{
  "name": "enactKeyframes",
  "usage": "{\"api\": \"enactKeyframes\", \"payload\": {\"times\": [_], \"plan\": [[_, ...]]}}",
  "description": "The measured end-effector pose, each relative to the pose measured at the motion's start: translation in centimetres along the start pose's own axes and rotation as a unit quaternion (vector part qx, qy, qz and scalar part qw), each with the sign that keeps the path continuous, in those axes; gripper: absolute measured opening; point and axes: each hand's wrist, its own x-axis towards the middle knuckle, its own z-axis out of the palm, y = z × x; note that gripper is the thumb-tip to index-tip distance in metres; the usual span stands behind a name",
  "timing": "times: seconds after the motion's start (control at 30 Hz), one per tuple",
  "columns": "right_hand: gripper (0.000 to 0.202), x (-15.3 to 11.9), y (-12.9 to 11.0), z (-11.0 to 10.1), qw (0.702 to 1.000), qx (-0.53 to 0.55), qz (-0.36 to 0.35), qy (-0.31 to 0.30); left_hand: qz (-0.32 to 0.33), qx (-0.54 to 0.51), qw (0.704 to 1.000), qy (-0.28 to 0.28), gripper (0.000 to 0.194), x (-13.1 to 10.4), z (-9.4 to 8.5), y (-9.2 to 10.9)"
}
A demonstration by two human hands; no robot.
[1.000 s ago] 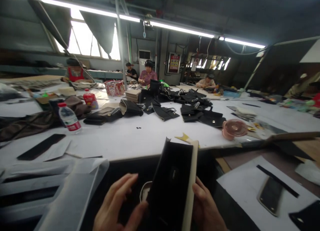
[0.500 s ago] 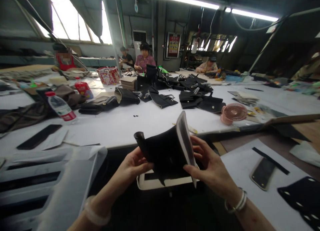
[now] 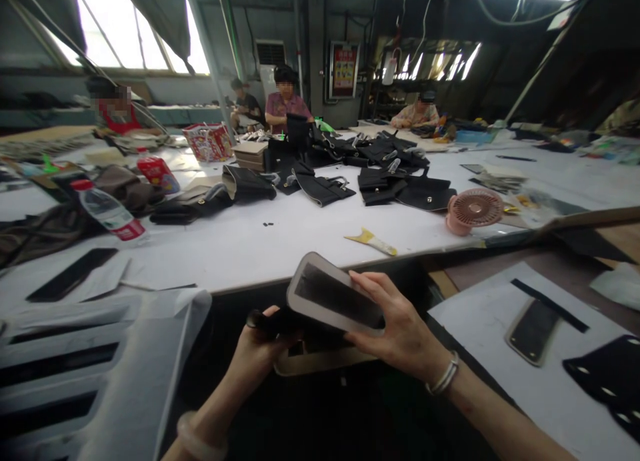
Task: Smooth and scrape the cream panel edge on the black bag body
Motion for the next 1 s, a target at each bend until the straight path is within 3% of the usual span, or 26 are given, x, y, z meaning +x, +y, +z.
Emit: {"api": "enactKeyframes", "payload": {"times": [0.2, 0.4, 0.53, 0.67, 0.8, 1.0], "plan": [[0.074, -0.6, 1.1, -0.2, 0.992, -0.111, -0.033, -0.041, -0.026, -0.016, 0.999, 0.043, 0.029, -0.5, 0.1, -1.9], [0.072, -1.3, 1.7, -0.2, 0.96, -0.252, -0.103, -0.07, -0.036, -0.065, 0.992, 0.099, 0.033, -2.2, -0.7, -4.2], [0.079, -1.2, 2.0, 0.5, 0.956, -0.241, -0.126, -0.108, -0.086, -0.115, 0.981, 0.132, 0.047, -3.4, 0.0, -6.1], [0.069, -0.5, 2.5, 1.2, 0.951, -0.208, -0.151, -0.17, -0.126, -0.215, 0.961, 0.122, 0.057, -3.8, 1.0, -8.0], [0.068, 1.3, 2.2, 1.2, 0.95, -0.129, -0.134, -0.251, -0.165, -0.328, 0.923, 0.115, 0.063, -3.2, 1.6, -10.2], [0.064, 3.3, 1.6, 1.1, 0.924, -0.092, -0.113, -0.353, -0.194, -0.367, 0.902, 0.117, 0.072, -2.1, 2.4, -11.7]]}}
